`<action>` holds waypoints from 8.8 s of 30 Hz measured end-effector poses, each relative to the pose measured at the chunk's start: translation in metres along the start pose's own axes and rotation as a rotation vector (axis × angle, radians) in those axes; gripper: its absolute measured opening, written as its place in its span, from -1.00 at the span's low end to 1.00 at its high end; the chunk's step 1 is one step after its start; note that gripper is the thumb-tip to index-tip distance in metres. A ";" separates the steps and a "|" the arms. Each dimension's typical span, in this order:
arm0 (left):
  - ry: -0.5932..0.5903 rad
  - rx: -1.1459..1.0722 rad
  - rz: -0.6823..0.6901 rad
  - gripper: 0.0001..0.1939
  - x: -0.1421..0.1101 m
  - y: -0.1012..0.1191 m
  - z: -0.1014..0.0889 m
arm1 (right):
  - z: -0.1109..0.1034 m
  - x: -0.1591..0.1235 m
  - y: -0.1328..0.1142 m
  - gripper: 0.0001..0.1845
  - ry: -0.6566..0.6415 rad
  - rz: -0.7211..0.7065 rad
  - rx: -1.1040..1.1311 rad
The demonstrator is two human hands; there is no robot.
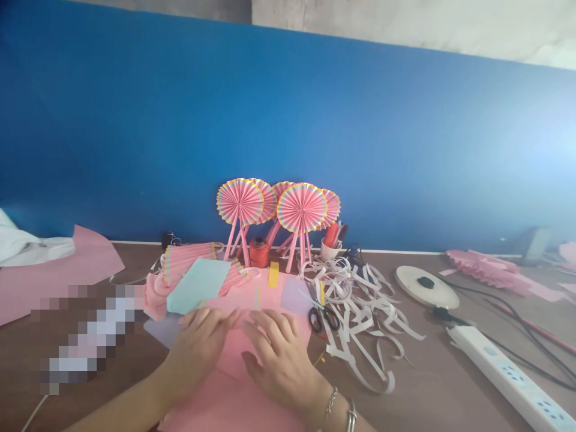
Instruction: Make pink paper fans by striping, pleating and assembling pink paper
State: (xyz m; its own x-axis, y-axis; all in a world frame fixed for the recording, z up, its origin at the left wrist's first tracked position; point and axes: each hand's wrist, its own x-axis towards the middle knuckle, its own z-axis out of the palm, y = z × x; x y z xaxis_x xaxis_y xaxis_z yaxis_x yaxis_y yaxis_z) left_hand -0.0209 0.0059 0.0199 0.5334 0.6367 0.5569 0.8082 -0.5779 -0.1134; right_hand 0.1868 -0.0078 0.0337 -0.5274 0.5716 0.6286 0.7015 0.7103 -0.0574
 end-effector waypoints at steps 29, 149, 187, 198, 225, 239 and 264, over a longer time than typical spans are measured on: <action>-0.411 -0.572 -0.395 -0.78 -0.009 -0.020 0.002 | 0.016 -0.005 0.043 -0.86 -0.415 0.577 0.420; -0.202 -0.177 0.004 -0.65 0.000 0.007 0.018 | 0.013 0.003 0.009 -0.76 -0.124 0.028 -0.025; -0.316 -0.691 -0.535 -0.83 -0.007 -0.029 0.018 | 0.026 0.000 0.045 -0.88 -0.366 0.662 0.451; -0.323 -0.696 -0.536 -0.84 -0.006 -0.030 0.021 | 0.026 0.002 0.043 -0.89 -0.374 0.661 0.436; -0.365 -0.340 -0.340 -0.72 -0.006 -0.023 0.016 | 0.024 -0.002 0.040 -0.81 -0.376 0.524 0.378; -0.391 -0.119 0.053 -0.75 -0.001 -0.017 0.005 | 0.004 0.003 0.035 -0.67 -0.571 0.153 0.065; -0.174 -0.350 -0.251 -0.43 -0.008 -0.042 0.013 | 0.021 -0.013 0.069 -0.73 -0.255 0.593 0.744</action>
State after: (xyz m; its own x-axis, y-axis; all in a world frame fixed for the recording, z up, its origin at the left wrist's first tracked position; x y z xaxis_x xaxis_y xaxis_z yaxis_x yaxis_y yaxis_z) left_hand -0.0561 0.0319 0.0099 0.3903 0.8379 0.3816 0.8006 -0.5136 0.3088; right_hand 0.2319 0.0427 0.0055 -0.3369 0.9280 0.1592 0.4513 0.3075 -0.8377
